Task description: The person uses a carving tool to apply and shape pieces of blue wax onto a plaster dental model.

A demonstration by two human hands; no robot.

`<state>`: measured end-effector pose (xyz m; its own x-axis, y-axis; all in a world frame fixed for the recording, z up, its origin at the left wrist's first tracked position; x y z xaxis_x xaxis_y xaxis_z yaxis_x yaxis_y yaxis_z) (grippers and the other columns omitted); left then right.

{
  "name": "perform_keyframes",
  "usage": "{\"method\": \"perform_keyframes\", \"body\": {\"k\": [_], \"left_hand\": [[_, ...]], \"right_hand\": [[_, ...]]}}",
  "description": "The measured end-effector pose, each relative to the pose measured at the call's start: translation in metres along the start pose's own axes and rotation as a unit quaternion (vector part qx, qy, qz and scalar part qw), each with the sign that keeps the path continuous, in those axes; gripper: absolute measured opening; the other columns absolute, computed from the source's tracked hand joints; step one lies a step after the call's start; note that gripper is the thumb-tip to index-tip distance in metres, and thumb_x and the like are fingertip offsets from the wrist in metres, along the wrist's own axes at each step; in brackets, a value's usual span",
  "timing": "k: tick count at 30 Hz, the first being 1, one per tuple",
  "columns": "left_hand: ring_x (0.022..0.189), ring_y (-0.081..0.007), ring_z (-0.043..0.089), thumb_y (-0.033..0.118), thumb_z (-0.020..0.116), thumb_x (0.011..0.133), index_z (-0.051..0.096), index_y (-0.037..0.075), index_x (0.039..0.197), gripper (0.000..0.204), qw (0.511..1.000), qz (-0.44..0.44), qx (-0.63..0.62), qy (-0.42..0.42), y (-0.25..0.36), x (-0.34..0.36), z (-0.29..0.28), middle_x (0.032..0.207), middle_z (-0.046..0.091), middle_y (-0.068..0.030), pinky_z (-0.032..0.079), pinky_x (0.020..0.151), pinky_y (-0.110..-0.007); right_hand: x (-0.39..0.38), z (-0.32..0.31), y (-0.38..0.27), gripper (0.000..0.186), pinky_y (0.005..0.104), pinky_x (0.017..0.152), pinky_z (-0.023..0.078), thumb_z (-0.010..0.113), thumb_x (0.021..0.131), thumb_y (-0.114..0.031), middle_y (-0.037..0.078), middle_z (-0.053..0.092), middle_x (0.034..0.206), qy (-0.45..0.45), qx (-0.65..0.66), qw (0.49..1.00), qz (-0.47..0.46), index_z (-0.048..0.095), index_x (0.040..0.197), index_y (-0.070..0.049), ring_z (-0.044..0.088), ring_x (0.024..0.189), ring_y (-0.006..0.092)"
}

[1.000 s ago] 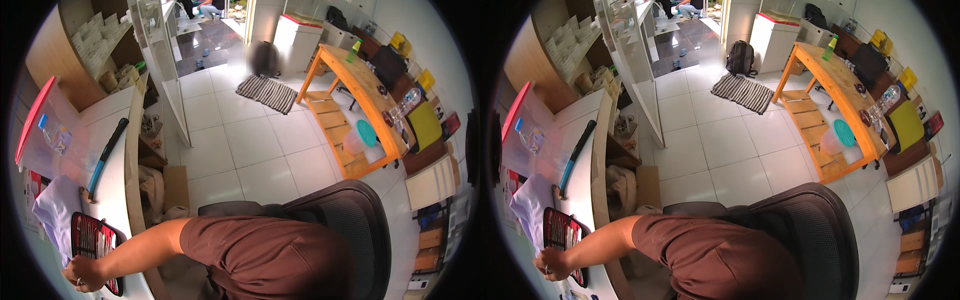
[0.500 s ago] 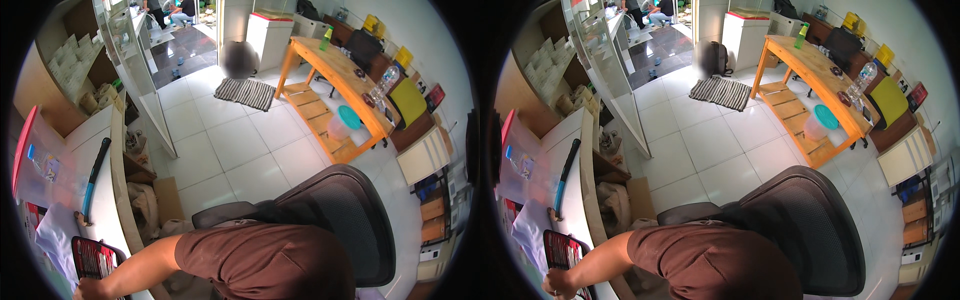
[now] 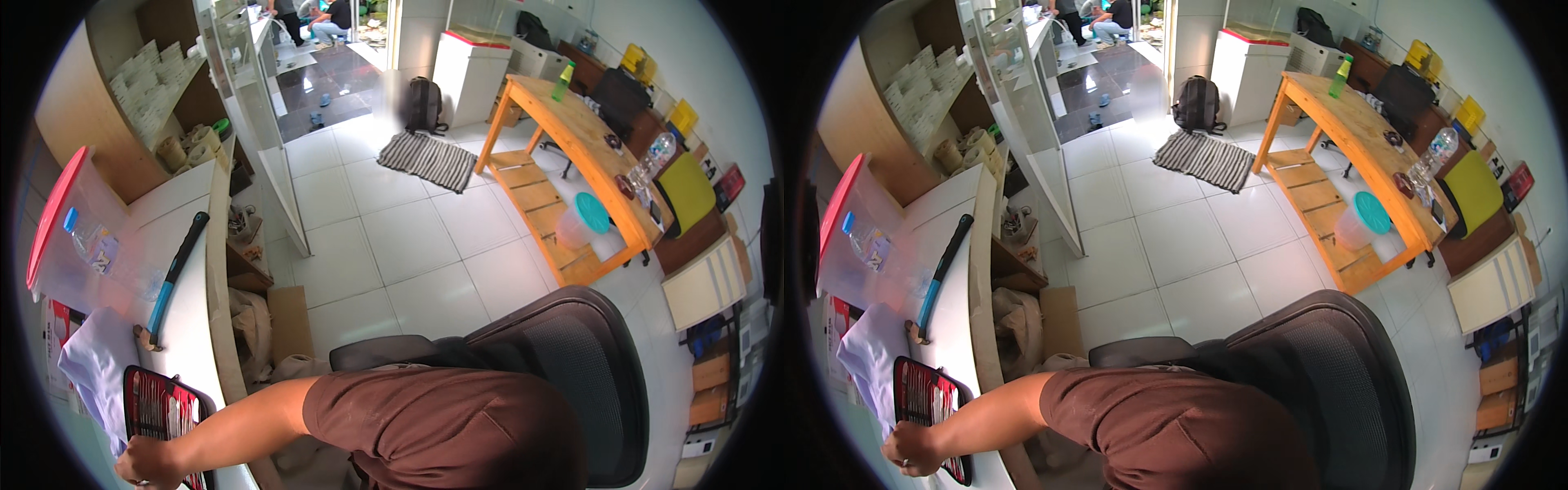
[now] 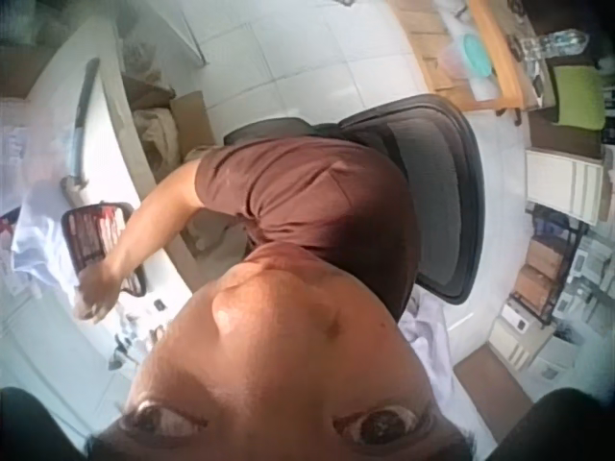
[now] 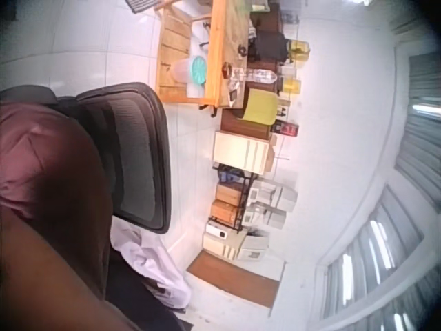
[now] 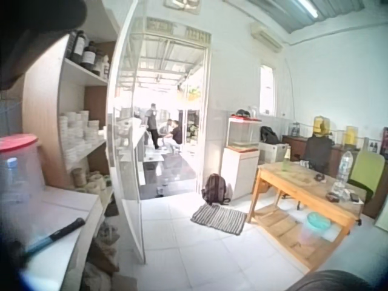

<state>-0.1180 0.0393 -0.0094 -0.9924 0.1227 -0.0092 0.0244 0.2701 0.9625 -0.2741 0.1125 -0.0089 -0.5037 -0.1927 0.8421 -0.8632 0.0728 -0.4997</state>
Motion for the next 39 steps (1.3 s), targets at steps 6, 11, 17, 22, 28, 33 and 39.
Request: {"method": "perform_keyframes", "body": {"k": [6,11,17,22,28,33,39], "left_hand": [[0.098,-0.022,0.06,0.023,0.065,0.09,0.048,0.002,0.141,0.057,0.999,0.007,0.022,0.041,-0.002,-0.026,-0.021,0.126,0.058,-0.0148,0.048,0.08,-0.032],[0.098,-0.022,0.06,0.023,0.065,0.091,0.049,0.002,0.14,0.056,0.981,0.078,0.169,0.054,-0.013,-0.065,-0.056,0.126,0.057,-0.0147,0.048,0.08,-0.032],[0.101,-0.0224,0.059,0.01,0.06,0.094,0.063,-0.001,0.126,0.033,0.976,-0.095,-0.156,0.115,-0.003,-0.081,-0.045,0.12,0.058,-0.0119,0.049,0.082,-0.034],[0.095,-0.0228,0.059,0.011,0.06,0.094,0.064,0.0,0.125,0.033,0.986,-0.07,-0.078,0.131,0.003,-0.078,-0.033,0.113,0.059,-0.0124,0.049,0.077,-0.032],[0.075,-0.0108,0.057,0.033,0.064,0.071,0.049,-0.004,0.137,0.078,0.988,-0.018,-0.056,0.143,-0.016,-0.07,-0.057,0.113,0.062,-0.0111,0.041,0.05,-0.021],[0.075,-0.0089,0.053,0.005,0.057,0.072,0.056,0.004,0.132,0.06,0.995,-0.07,-0.058,0.047,-0.012,-0.059,-0.05,0.104,0.062,-0.0043,0.043,0.065,-0.022],[0.075,-0.0082,0.051,0.006,0.052,0.082,0.052,0.005,0.138,0.056,1.0,-0.024,0.0,0.009,-0.006,-0.082,-0.047,0.117,0.057,-0.0063,0.045,0.067,-0.025]], "right_hand": [[-0.002,-0.018,-0.021,0.021,0.044,0.068,0.049,0.068,0.08,-0.02,0.011,0.058,0.079,-0.077,0.005,0.997,-0.018,0.054,0.085,-0.005,0.063,0.072,0.0332],[-0.006,-0.02,-0.024,0.021,0.0444,0.067,0.05,0.069,0.079,-0.017,0.011,0.059,0.077,-0.04,0.017,0.999,-0.018,0.053,0.085,-0.005,0.064,0.073,0.0343],[-0.008,-0.029,-0.032,0.022,0.0432,0.062,0.049,0.068,0.082,-0.014,0.012,0.056,0.076,-0.05,0.039,0.997,-0.052,0.049,0.087,-0.003,0.063,0.07,0.0336],[-0.008,-0.04,-0.032,0.022,0.0434,0.062,0.049,0.07,0.082,-0.012,0.011,0.058,0.076,-0.052,0.077,0.995,-0.04,0.049,0.088,-0.004,0.062,0.069,0.0339],[0.006,-0.039,-0.046,0.018,0.0429,0.062,0.05,0.063,0.088,-0.017,0.013,0.053,0.074,-0.062,0.053,0.992,-0.098,0.051,0.084,-0.004,0.061,0.067,0.0349],[0.008,-0.064,-0.046,0.016,0.0347,0.051,0.049,0.073,0.087,-0.011,0.011,0.059,0.07,-0.075,0.054,0.99,-0.108,0.059,0.084,-0.004,0.061,0.056,0.0263],[-0.006,-0.062,-0.097,0.016,0.0267,0.055,0.047,0.072,0.088,-0.003,0.011,0.064,0.079,-0.081,0.13,0.976,-0.153,0.056,0.088,-0.003,0.058,0.059,0.0154]]}}
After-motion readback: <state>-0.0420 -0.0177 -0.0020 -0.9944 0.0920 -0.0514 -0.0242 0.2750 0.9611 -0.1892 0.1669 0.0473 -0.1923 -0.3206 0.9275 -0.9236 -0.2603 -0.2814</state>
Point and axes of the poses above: each hand's wrist, its own x-axis towards the middle knuckle, its own z-axis out of the palm, y = z × x, the point moved 4 cm from there along x, towards the middle knuckle
